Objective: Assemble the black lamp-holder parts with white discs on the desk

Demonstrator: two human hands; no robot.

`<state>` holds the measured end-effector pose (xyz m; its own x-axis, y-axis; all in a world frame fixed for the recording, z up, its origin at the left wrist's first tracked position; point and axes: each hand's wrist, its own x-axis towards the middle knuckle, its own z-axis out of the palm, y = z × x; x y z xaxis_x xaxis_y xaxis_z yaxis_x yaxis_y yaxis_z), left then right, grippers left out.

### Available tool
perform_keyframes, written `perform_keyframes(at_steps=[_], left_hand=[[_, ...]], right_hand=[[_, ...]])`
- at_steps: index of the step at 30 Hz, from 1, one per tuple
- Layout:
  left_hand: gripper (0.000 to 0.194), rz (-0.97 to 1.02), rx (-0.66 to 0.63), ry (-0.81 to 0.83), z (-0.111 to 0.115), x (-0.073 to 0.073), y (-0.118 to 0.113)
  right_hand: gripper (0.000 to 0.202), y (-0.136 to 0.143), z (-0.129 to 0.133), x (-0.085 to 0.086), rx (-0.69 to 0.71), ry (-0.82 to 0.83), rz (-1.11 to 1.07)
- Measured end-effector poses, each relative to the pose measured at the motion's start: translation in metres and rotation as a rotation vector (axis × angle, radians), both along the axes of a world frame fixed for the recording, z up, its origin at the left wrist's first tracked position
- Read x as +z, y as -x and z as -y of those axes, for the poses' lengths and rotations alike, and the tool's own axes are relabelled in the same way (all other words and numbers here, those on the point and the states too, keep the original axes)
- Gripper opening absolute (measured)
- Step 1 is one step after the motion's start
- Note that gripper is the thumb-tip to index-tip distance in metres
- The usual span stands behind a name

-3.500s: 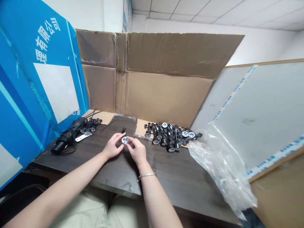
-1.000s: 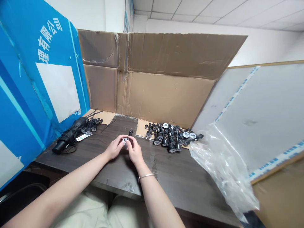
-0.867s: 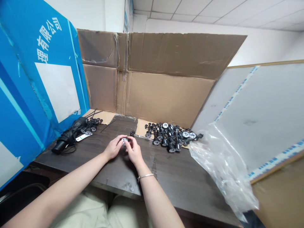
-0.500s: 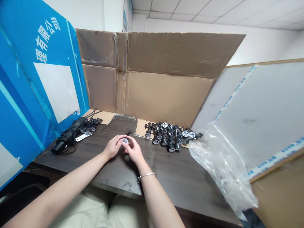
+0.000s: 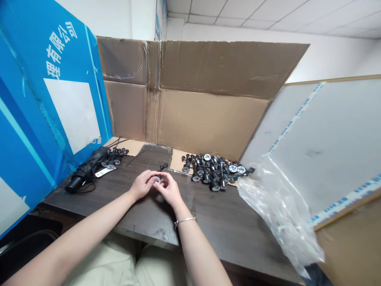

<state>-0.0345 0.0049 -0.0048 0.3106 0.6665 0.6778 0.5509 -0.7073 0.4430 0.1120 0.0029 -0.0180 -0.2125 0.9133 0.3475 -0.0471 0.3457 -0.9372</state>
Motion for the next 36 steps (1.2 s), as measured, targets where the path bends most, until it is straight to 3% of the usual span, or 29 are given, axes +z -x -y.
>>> perform_keyframes(at_steps=[10,21,29,36], left_hand=[[0.024,-0.055,-0.005,-0.043,-0.001,-0.0011,-0.0013],[0.024,-0.041,-0.001,0.001,-0.0008,-0.0026,-0.0017],[0.023,-0.003,0.001,0.034,-0.0015,-0.0045,-0.0018],[0.025,0.174,0.021,0.009,-0.0023,-0.0064,-0.0046]], right_hand=[[0.029,-0.0025,0.004,0.0052,-0.103,-0.136,0.155],[0.027,-0.0028,0.0033,0.0032,-0.13,-0.147,0.2],[0.03,-0.0007,0.0031,0.0025,-0.118,-0.13,0.141],[0.04,0.0046,0.0035,0.0001,-0.099,-0.13,0.054]])
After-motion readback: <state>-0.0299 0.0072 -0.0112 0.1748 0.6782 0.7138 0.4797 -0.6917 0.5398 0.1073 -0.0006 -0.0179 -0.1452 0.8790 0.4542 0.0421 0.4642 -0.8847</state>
